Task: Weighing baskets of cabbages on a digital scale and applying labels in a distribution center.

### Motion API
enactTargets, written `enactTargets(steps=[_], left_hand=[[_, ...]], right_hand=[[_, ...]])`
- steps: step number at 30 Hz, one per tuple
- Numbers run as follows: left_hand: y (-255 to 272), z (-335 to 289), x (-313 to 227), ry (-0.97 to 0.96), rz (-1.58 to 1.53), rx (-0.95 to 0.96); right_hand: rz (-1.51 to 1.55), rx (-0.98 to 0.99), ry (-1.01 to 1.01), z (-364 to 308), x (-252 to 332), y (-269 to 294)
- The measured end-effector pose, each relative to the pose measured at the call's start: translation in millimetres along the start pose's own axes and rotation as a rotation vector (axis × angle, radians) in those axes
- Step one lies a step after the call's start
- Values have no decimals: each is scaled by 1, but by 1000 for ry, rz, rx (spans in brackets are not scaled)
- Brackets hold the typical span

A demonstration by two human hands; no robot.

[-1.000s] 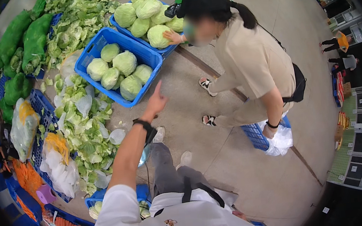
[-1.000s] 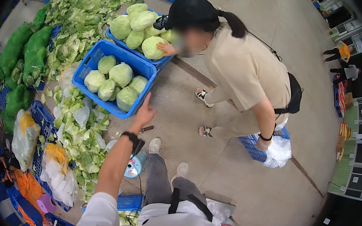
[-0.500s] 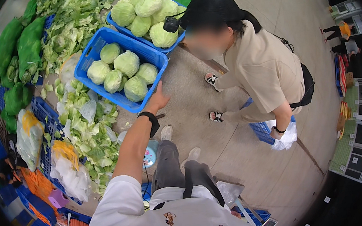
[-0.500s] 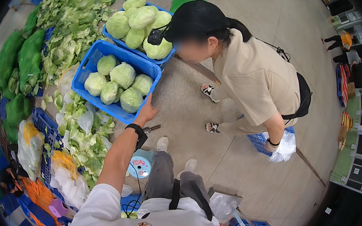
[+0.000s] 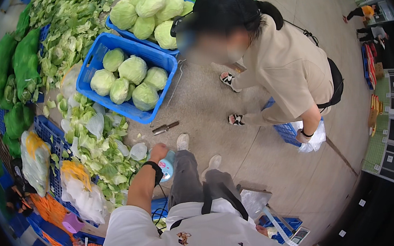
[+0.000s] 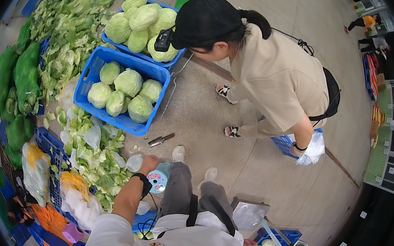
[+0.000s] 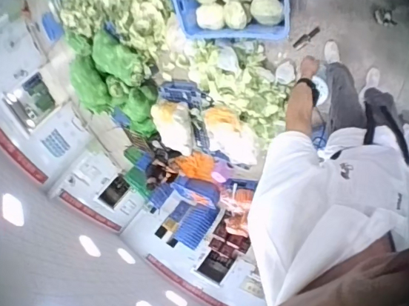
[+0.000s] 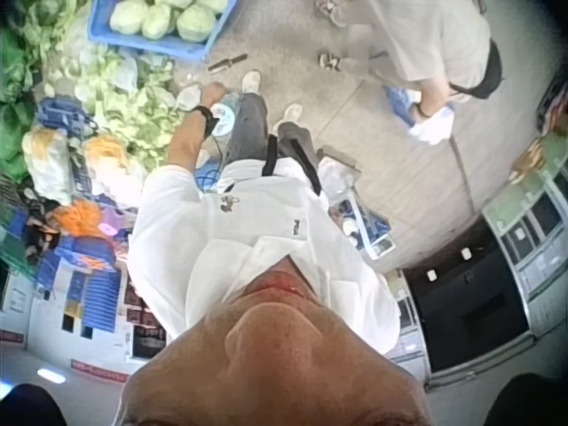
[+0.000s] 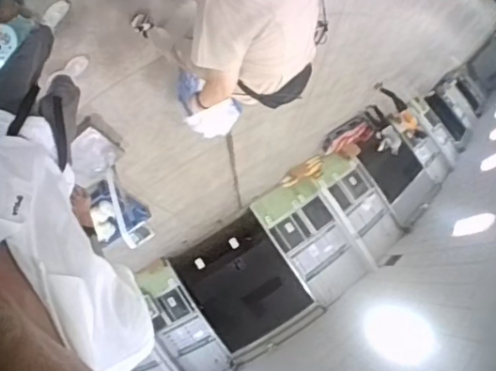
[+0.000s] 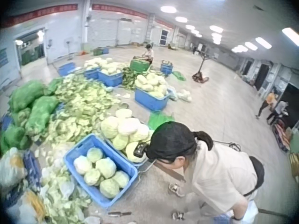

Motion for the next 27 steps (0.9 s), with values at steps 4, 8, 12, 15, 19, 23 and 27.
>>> enactTargets(steps=[4,8,12,15,19,23,27], left_hand=[[-24,-26,34,159,-153,130],[-23,-38,42,211,-209,133],[-15,-38,25,65,-31,81],[24,-26,-27,-83,-35,-343],[66,45,-70,-140,-3,-424],[54,140,-99,-112,-52,-339],[9,212,-102,-27,-217,-155]], right_hand=[[-81,-167,-15,-36,37,-21],[-66,-140,-61,-21,13,-16],[-43,-137,-68,-32,19,-23],[-166,-200,-68,-44,29,-23],[-137,-195,-98,-45,7,-19],[-176,-195,55,45,9,-3],[-263,-137,369,128,5,8]])
Point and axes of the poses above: each hand's wrist, its own z-axis towards the middle knuckle, its own y-axis out of the back of the hand, x = y × z, the point moved 8 cm from there along z, towards the middle knuckle, and after that the axes turned 3 degrees about -x, right-handed, at the moved point
